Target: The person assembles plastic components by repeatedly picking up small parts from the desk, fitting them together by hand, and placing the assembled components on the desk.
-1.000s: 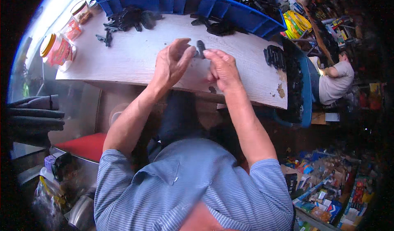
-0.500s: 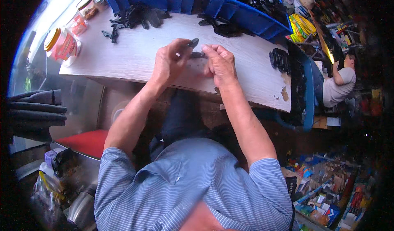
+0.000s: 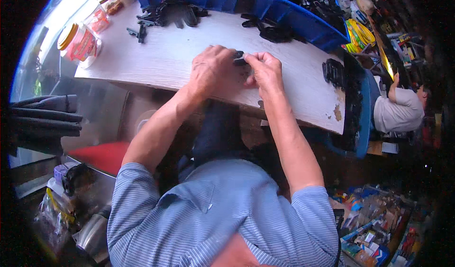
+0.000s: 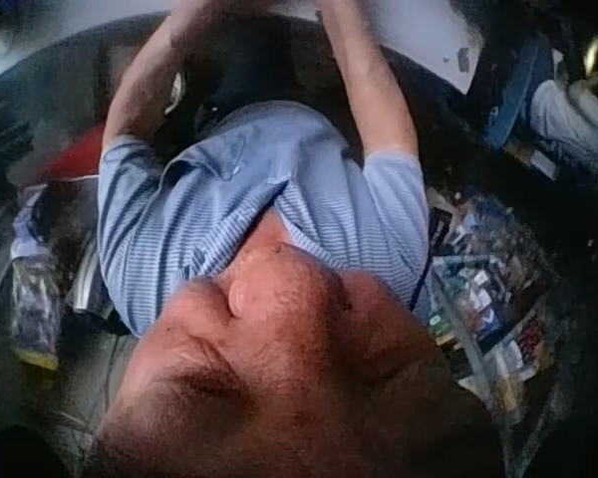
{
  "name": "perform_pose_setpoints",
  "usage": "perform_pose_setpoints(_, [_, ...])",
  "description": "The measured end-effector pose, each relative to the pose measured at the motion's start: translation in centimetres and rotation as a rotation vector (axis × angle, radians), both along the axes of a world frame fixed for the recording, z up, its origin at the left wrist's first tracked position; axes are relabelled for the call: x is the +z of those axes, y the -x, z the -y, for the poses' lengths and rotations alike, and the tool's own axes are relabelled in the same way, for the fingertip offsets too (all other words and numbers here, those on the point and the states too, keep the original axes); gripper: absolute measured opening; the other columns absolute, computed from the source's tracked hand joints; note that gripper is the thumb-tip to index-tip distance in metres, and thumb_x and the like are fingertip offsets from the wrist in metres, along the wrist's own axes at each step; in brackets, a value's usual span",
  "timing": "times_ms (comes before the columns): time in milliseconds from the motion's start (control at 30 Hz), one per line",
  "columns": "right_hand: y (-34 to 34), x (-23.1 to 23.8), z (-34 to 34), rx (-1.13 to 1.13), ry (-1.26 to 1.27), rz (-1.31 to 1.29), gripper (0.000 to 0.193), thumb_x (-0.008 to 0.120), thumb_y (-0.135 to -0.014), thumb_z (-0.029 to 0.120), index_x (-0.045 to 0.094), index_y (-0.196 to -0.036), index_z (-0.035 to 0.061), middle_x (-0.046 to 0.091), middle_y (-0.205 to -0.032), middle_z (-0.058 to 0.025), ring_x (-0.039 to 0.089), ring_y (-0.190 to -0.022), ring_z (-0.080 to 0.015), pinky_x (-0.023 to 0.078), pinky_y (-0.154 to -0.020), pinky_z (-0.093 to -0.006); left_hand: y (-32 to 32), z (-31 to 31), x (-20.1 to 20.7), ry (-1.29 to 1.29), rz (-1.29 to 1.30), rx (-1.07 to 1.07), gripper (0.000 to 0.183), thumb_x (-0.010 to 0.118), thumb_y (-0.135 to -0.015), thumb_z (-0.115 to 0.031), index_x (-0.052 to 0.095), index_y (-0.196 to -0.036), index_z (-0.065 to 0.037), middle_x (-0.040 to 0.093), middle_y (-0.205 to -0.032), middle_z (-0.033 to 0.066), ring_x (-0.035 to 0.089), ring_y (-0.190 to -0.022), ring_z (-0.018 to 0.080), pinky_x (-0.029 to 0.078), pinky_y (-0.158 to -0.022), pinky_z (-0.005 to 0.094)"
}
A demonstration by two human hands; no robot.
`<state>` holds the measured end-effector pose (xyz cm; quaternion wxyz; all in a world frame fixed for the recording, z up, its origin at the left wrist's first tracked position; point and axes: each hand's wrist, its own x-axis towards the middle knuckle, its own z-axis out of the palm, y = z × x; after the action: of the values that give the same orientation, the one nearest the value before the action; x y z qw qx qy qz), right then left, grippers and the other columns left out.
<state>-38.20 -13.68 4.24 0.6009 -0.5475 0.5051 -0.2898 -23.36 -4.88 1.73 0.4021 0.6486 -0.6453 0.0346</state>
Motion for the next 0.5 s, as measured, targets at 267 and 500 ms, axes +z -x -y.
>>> perform_pose_setpoints(267, [1.3,-0.2,0.4,-0.114,-0.069,0.099,0.025,0.077,-0.090,0.027,0.062,-0.089,0.0072,0.055,-0.065,-0.0016,0.047,-0.039,-0.0142,0.050,-0.040,-0.0361,1.3,0.8,-0.3,0.052,0.054,-0.012,0.028,0.068,-0.086,-0.009,0.069,-0.114,-0.009,0.070,-0.101,0.0096,0.066,-0.093,0.0304,0.054,-0.080,0.0413])
perform_pose_setpoints(500, [0.7,-1.3,1.3,-0.083,0.027,-0.057,0.020,0.074,-0.092,0.023,0.062,-0.088,0.0071,0.058,-0.067,-0.0041,0.049,-0.039,-0.0148,0.049,-0.039,-0.0363,1.6,1.7,-0.3,-0.047,0.189,-0.070,0.032,0.067,-0.082,-0.012,0.069,-0.114,-0.012,0.070,-0.099,0.0087,0.064,-0.093,0.0302,0.053,-0.082,0.0411])
